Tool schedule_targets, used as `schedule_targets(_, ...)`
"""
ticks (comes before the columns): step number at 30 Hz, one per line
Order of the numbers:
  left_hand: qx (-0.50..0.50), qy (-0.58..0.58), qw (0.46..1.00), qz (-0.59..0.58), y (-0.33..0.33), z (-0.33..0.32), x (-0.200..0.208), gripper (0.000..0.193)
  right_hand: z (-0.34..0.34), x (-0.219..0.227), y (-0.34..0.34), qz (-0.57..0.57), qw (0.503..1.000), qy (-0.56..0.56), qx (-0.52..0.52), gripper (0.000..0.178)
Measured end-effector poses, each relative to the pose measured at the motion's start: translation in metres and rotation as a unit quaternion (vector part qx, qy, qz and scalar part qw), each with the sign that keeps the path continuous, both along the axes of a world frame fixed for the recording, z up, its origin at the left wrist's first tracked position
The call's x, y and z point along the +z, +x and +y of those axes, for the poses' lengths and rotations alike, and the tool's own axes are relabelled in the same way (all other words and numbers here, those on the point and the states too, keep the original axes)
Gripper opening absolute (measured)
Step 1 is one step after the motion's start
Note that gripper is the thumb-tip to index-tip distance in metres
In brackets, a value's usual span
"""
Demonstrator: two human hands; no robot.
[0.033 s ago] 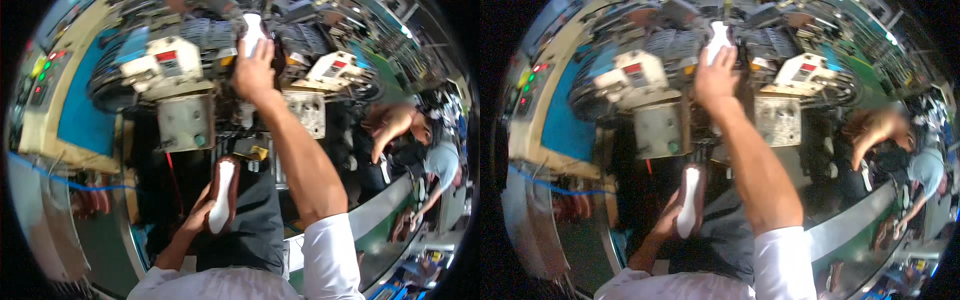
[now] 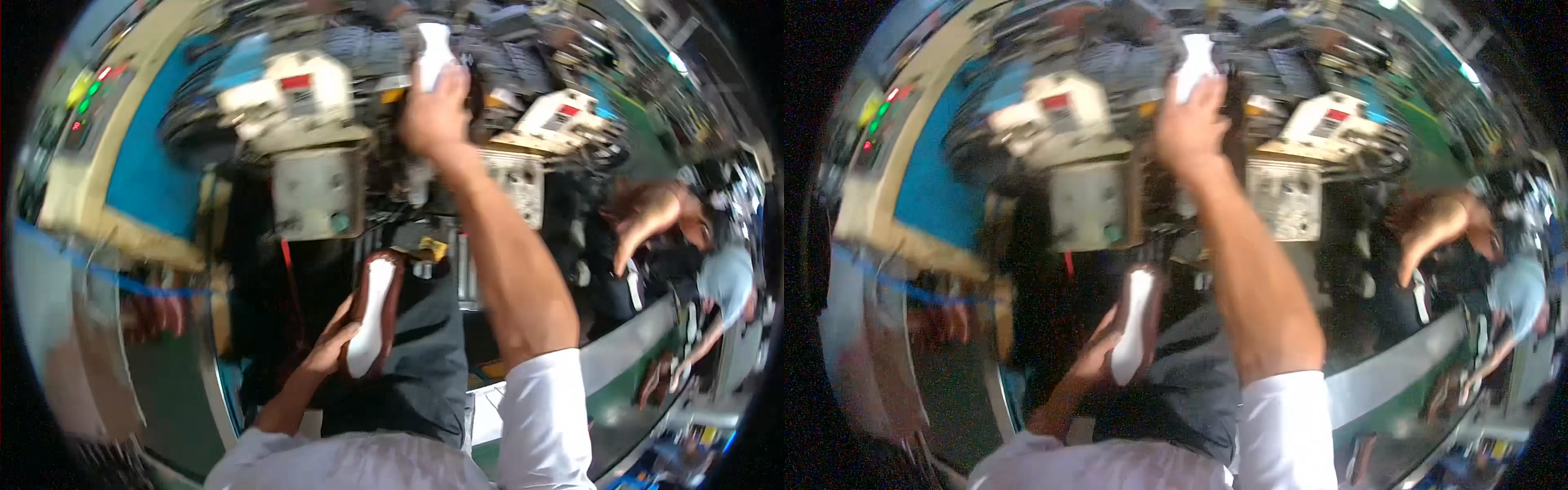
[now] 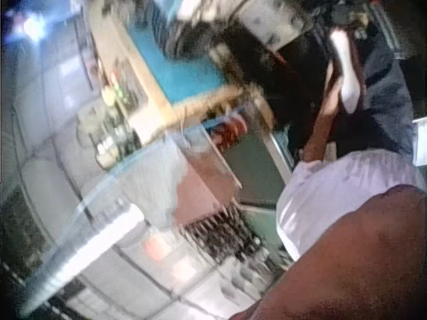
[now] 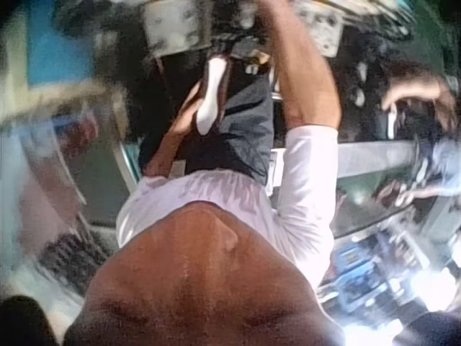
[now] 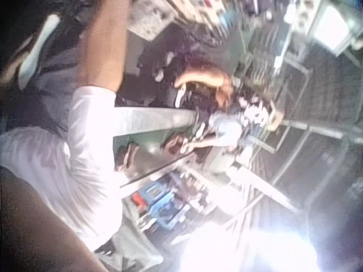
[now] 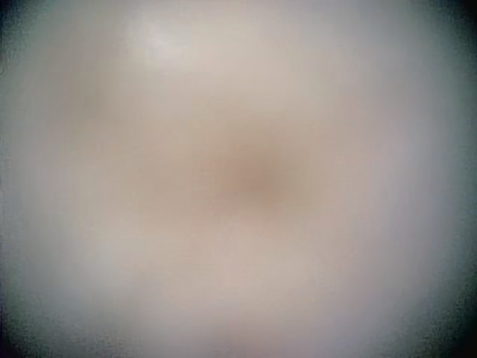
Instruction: The person picks up brown leather shoes and white insoles from a conveyor belt. They place the insoles into the shoes and press them into a machine to secure them. The person then places the assembled shoes onto a shelf and repeats the process for multiple pairs.
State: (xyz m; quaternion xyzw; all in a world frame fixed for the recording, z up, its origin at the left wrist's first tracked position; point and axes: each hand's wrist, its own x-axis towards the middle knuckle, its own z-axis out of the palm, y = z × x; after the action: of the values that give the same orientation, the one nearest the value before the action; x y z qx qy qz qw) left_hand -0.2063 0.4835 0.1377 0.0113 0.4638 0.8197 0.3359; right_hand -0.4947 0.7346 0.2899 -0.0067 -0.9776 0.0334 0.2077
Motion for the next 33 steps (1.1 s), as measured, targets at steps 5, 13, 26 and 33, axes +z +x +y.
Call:
schedule_targets(5,0.056,-0.002,0.998,0.033,0.041,-0.035,-0.003,0.083,0.05,-0.003,0.035,0.071,0.967,-0.125,0.211,0.078)
schedule_targets(13,0.29,-0.186,0.939,-0.023,0.123,-0.152,-0.04,0.075,0.072,-0.299,0.327,-0.248,0.961,-0.083,0.091,0.065)
schedule_targets(26,0.325,-0.773,0.542,-0.057,0.205,-0.44,-0.065,0.086,0.112,-0.329,0.347,-0.209,0.924,-0.307,0.092,0.07)
schedule_targets(33,0.115,-0.912,0.391,-0.039,0.304,-0.465,-0.135,0.093,0.077,-0.287,0.36,-0.283,0.908,-0.298,0.079,0.073)
